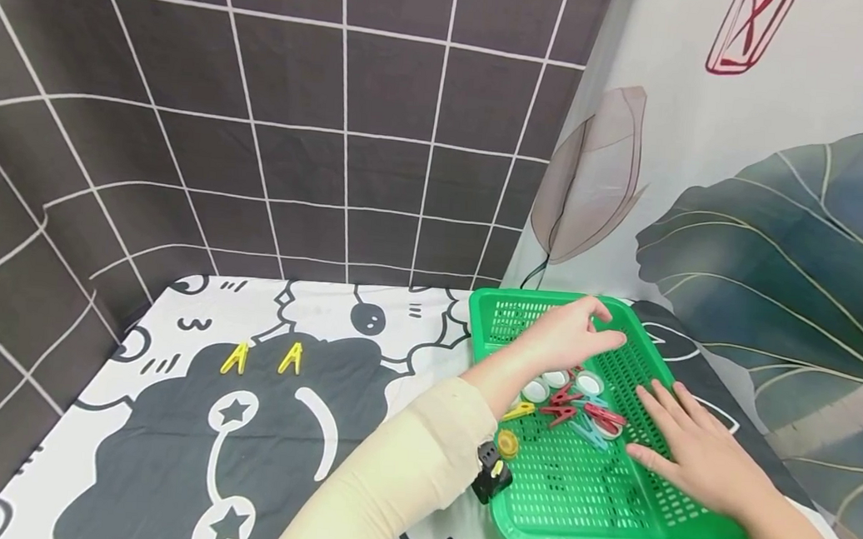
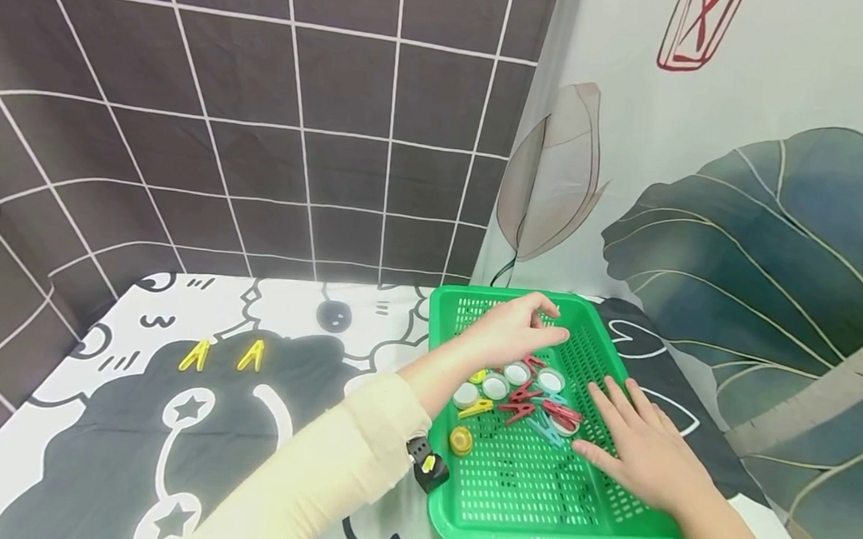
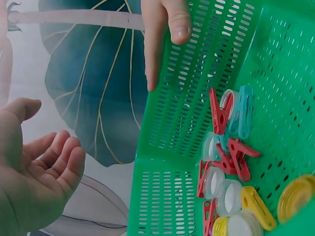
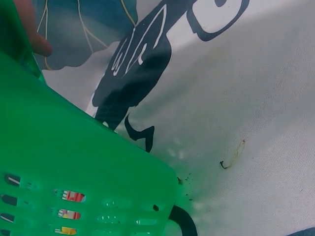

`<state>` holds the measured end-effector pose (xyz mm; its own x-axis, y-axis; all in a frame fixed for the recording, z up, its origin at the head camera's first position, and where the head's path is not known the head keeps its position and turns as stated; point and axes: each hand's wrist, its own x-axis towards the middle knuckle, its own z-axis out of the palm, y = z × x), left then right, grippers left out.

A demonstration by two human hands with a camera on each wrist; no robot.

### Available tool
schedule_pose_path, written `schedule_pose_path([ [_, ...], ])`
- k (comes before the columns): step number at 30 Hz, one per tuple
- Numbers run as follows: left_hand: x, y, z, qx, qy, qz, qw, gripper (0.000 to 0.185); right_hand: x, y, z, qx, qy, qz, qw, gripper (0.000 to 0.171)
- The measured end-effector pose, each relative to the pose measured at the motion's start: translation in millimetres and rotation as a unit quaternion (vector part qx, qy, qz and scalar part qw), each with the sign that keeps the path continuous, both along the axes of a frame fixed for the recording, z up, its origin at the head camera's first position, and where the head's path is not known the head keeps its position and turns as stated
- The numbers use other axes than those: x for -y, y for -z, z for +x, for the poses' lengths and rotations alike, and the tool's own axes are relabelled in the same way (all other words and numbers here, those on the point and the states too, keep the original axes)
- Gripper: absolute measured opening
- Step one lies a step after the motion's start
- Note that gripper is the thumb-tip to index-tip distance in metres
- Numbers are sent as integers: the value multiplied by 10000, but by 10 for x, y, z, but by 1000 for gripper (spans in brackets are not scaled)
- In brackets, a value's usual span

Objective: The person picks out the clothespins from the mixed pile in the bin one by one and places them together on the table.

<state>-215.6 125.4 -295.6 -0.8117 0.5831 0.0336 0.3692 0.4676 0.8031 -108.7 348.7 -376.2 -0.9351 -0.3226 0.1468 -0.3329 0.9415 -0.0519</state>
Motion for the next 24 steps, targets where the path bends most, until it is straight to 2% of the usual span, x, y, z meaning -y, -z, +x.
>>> schedule_pose_path([
  [10, -123, 14, 3, -12, 9, -193, 9998, 38, 14, -28, 5, 184, 89, 19, 9998, 78],
  [13, -151, 49, -17, 27, 49, -254, 9997, 39, 11, -24, 12, 163, 99, 32, 9998, 77],
  [20, -165, 149, -95, -154, 0, -462, 9988, 40, 16, -37, 13, 236, 126, -30, 9996, 76],
  [24, -173, 179, -110, -132, 93, -638, 9978, 41, 22, -36, 11, 182, 93, 2, 9998, 72],
])
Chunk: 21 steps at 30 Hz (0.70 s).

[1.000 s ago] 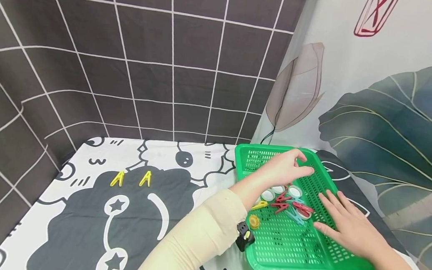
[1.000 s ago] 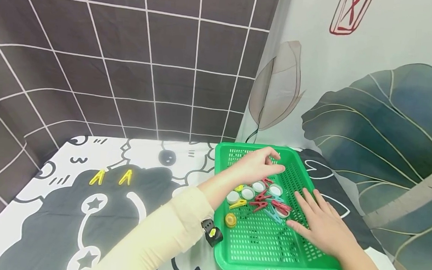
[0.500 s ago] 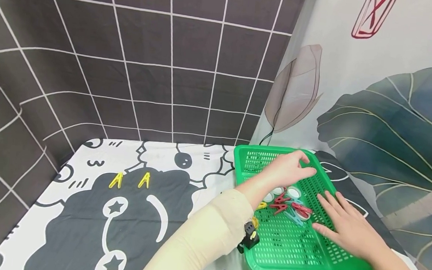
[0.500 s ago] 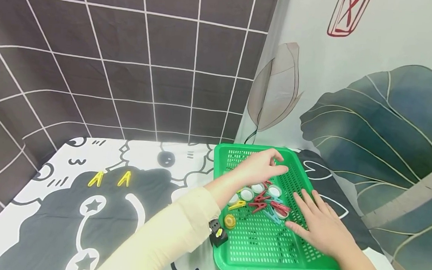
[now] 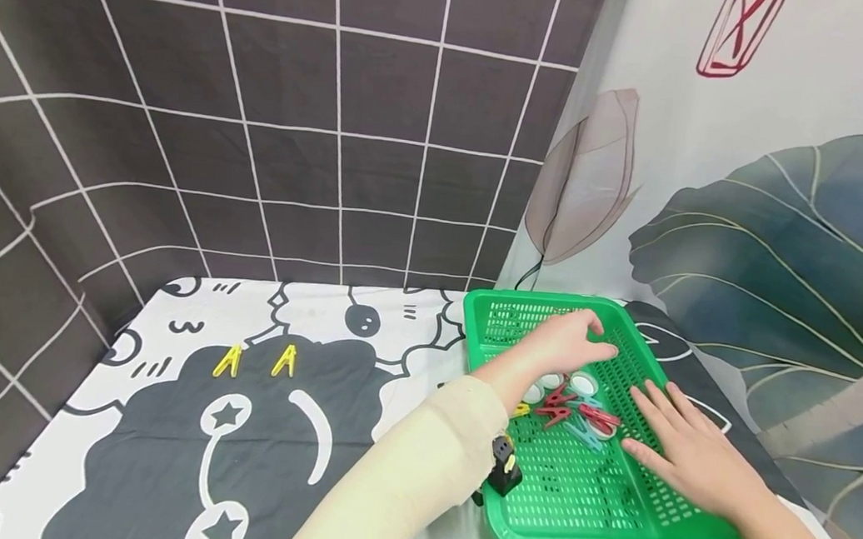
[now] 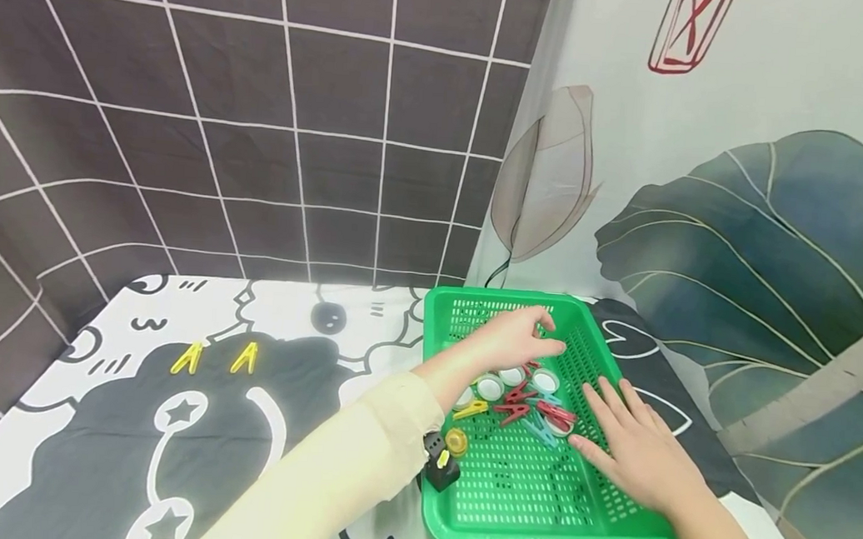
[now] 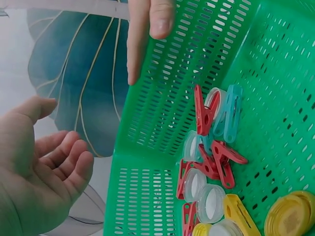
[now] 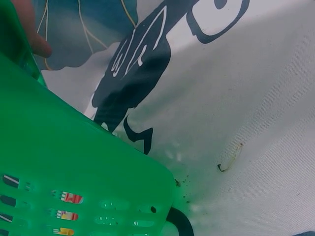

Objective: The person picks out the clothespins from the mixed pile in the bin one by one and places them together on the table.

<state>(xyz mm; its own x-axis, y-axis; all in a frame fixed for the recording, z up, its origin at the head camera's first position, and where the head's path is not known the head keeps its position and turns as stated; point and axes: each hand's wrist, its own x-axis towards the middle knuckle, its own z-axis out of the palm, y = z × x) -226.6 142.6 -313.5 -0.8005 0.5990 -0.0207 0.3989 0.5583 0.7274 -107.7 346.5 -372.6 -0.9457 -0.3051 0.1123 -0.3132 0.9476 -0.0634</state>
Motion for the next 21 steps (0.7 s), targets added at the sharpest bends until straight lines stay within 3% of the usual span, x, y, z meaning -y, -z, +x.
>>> schedule_pose_path([
  [9, -78, 32, -5, -151, 288, -259, 9991, 43, -1, -5, 11, 61, 51, 4, 10000, 67],
  [21, -203, 218, -7, -274, 484, -717, 9959, 41, -11, -14, 19, -10, 57, -45, 10000, 67],
])
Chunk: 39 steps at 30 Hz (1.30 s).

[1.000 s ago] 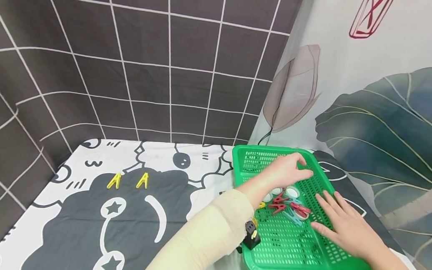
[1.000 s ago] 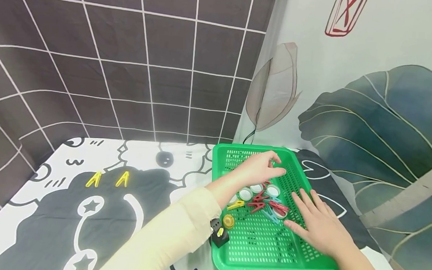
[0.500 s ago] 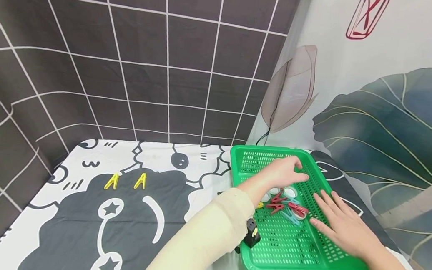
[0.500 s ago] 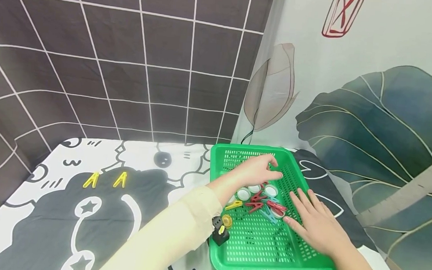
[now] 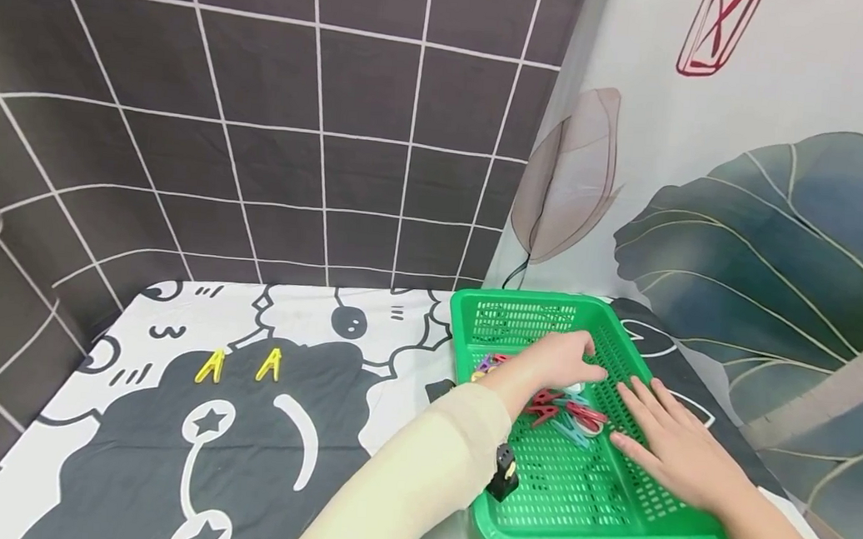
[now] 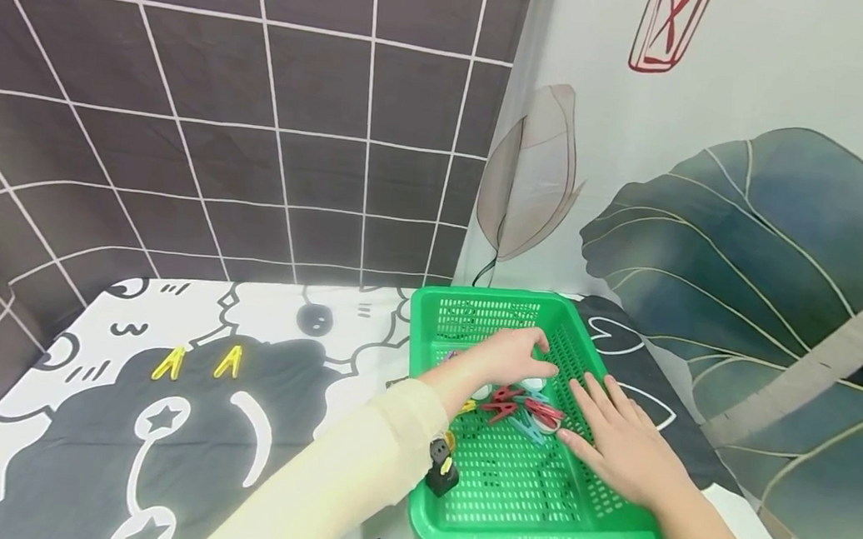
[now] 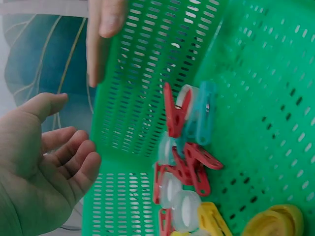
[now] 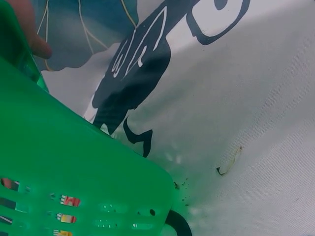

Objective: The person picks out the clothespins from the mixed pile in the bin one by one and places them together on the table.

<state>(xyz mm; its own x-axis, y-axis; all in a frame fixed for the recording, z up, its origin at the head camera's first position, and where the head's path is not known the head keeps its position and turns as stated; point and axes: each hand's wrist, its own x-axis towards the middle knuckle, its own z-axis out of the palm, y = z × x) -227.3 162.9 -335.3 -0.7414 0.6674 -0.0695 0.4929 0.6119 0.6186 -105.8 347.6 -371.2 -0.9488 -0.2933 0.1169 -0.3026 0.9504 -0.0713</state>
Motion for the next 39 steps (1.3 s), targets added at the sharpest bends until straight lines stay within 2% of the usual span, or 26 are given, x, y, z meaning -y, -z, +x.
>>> schedule_pose_path([
  [7, -10, 147, -29, -7, 210, -447, 9988, 47, 8, -7, 5, 26, -42, -42, 10000, 67],
  [14, -1, 196, -25, -126, 551, -848, 9948, 51, 32, -26, 0, 32, -59, -57, 10000, 69],
  [23, -3, 229, 0, 64, 973, -1111, 9890, 47, 17, -21, 18, 8, -25, -79, 10000, 70],
  [32, -150, 273, 37, -241, 1350, -1492, 9793, 39, -5, -33, 54, -110, 8, -36, 9999, 70],
  [39, -320, 319, 116, -812, 1548, -1701, 9698, 37, 44, -43, 41, 28, 42, -100, 9999, 70],
])
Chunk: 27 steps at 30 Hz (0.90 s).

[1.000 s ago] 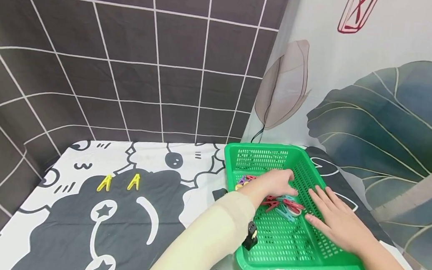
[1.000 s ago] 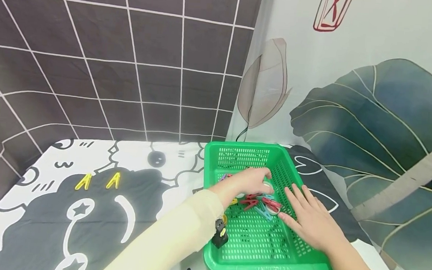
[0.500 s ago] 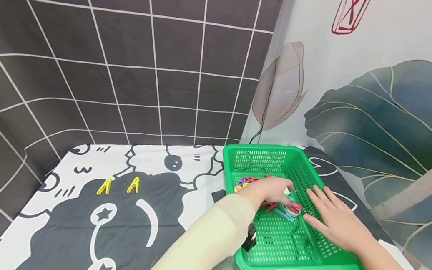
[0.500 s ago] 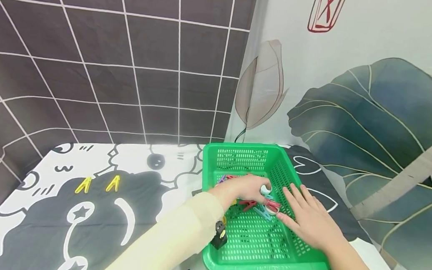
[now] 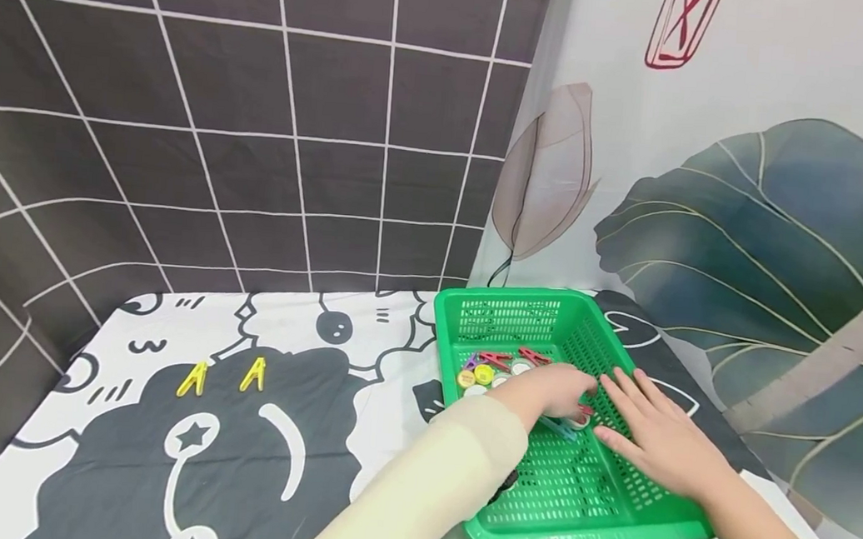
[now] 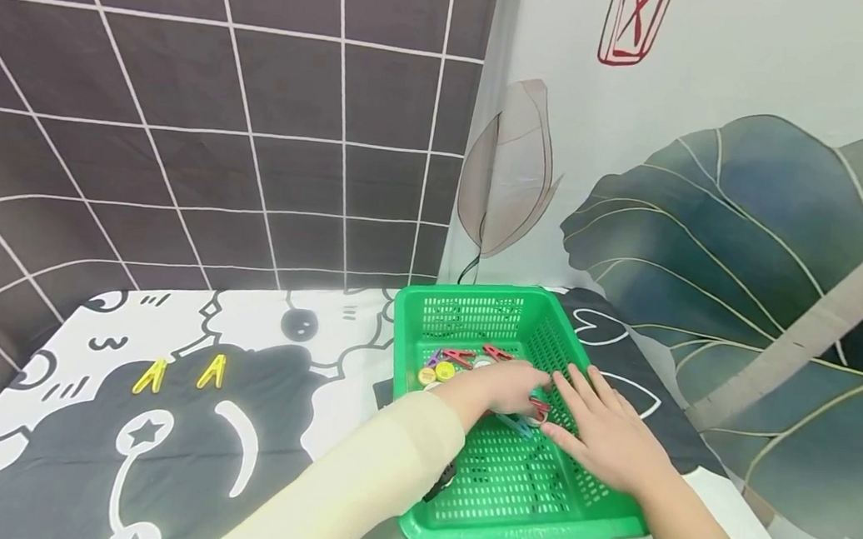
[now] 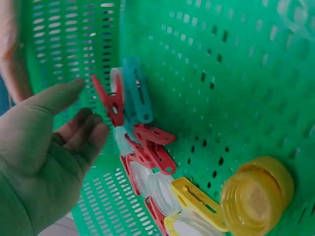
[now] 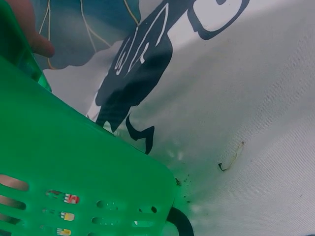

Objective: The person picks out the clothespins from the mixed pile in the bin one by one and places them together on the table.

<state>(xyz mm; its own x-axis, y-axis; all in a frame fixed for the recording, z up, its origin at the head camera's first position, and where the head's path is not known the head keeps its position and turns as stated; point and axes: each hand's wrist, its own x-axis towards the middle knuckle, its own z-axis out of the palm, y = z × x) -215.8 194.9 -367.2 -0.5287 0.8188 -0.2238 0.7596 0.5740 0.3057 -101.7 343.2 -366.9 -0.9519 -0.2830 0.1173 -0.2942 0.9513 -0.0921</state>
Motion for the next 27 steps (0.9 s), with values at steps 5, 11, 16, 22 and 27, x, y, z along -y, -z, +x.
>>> schedule_pose_path([
  [5, -50, 14, 20, -255, -4, -87, 9996, 37, 7, -2, -15, 32, 16, 26, 10000, 70],
  [11, -50, 44, 19, -236, -89, -424, 9988, 40, -1, 8, -21, 91, 58, -42, 9999, 71],
  [16, -45, 65, 24, -250, 55, -539, 9982, 24, -8, 28, -16, 82, 71, -65, 9999, 70],
  [22, -42, 71, 6, -16, 259, -442, 9987, 7, -9, 28, -9, 77, 63, -76, 9999, 70],
  [27, -33, 66, -6, 67, 411, -481, 9980, 13, -4, 22, -18, 50, 26, -82, 10000, 69],
])
